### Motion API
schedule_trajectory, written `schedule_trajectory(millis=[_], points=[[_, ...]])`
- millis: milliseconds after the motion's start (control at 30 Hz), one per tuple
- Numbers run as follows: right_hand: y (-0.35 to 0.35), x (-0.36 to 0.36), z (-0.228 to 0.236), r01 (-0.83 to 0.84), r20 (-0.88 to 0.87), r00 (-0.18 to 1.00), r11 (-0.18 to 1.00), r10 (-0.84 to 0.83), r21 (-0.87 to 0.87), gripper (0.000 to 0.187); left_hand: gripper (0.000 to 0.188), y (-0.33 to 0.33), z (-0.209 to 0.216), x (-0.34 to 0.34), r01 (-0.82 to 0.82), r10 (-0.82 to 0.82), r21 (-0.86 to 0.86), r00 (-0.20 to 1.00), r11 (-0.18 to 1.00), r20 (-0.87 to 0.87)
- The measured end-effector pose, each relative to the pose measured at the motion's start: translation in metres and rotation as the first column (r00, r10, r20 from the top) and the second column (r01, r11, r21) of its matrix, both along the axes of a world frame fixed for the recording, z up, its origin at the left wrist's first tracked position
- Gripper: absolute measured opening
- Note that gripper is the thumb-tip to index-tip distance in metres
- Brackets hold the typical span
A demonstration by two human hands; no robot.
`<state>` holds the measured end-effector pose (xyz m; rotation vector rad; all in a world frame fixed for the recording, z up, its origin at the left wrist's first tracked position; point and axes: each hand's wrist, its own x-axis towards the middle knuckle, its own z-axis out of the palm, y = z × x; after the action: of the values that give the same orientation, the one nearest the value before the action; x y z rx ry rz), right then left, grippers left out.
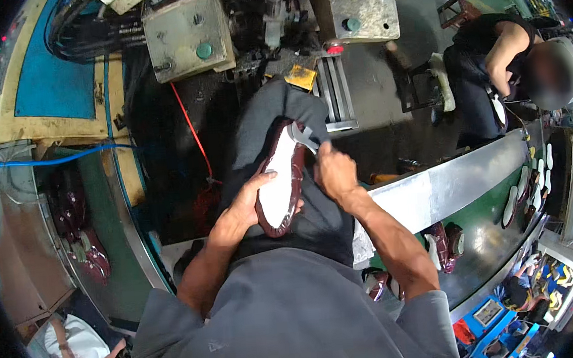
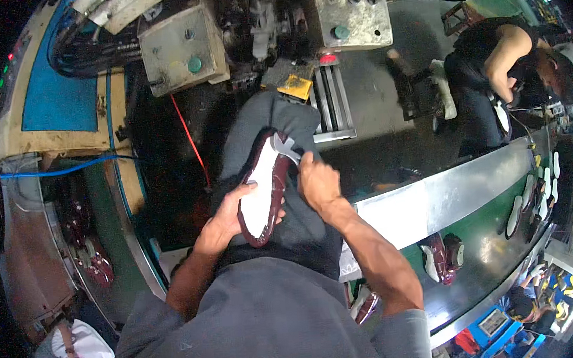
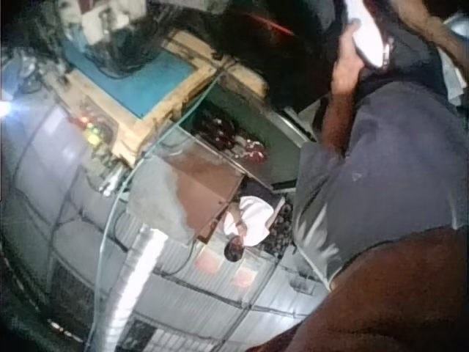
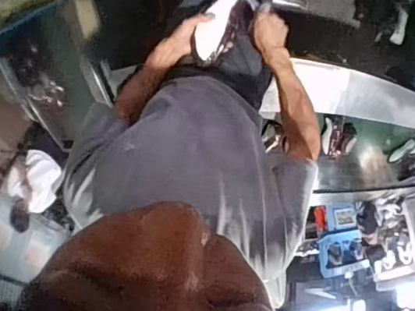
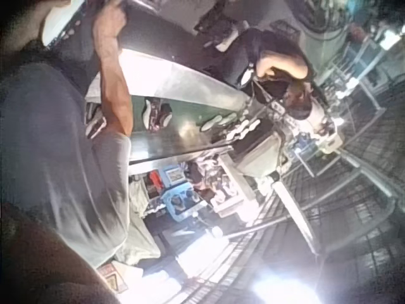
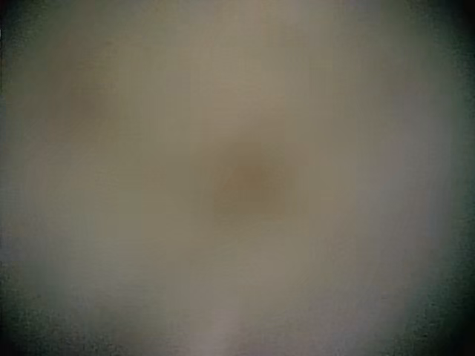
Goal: Processing and finishing shoes on a production line using machinery and hand tools.
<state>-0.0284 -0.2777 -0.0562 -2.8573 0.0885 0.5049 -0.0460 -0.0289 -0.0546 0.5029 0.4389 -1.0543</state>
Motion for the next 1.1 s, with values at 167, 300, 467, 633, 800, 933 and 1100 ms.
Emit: schedule_trajectory(millis=[167, 300, 467, 633, 800, 933, 1100], points=[[-0.035, -0.022, 0.043, 0.175, 0.245, 0.928, 0.908, -0.282, 0.382, 0.020, 0.087, 0.013, 0.019, 0.003, 0.010, 0.003, -0.223, 0.998, 0.975, 0.060], [-0.089, -0.111, -0.016, 0.471, 0.232, 0.807, 0.829, -0.543, 0.301, 0.029, 0.102, 0.005, 0.041, 0.000, 0.025, -0.003, -0.495, 0.999, 0.869, 0.045], [-0.117, -0.228, -0.057, 0.592, 0.191, 0.772, 0.795, -0.606, 0.130, 0.044, 0.101, -0.005, 0.057, -0.005, 0.047, -0.014, -0.570, 0.998, 0.821, 0.062], [-0.127, -0.221, -0.042, 0.498, 0.419, 0.774, 0.865, -0.475, 0.060, 0.055, 0.102, -0.021, 0.084, -0.002, 0.080, -0.067, -0.623, 0.997, 0.778, 0.045], [-0.031, -0.061, 0.133, 0.130, -0.055, 0.863, 0.116, -0.502, 0.985, 0.084, 0.100, -0.019, 0.088, -0.016, 0.067, -0.069, -0.656, 0.997, 0.752, 0.023], [0.008, -0.024, 0.169, 0.109, -0.045, 0.938, 0.169, -0.343, 0.980, 0.082, 0.096, -0.015, 0.099, -0.019, 0.089, -0.023, -0.555, 0.992, 0.827, 0.124], [0.023, -0.010, 0.152, 0.072, -0.028, 0.960, 0.149, -0.280, 0.986, 0.077, 0.107, 0.008, 0.122, -0.020, 0.033, 0.058, -0.223, 0.920, 0.974, 0.387]])
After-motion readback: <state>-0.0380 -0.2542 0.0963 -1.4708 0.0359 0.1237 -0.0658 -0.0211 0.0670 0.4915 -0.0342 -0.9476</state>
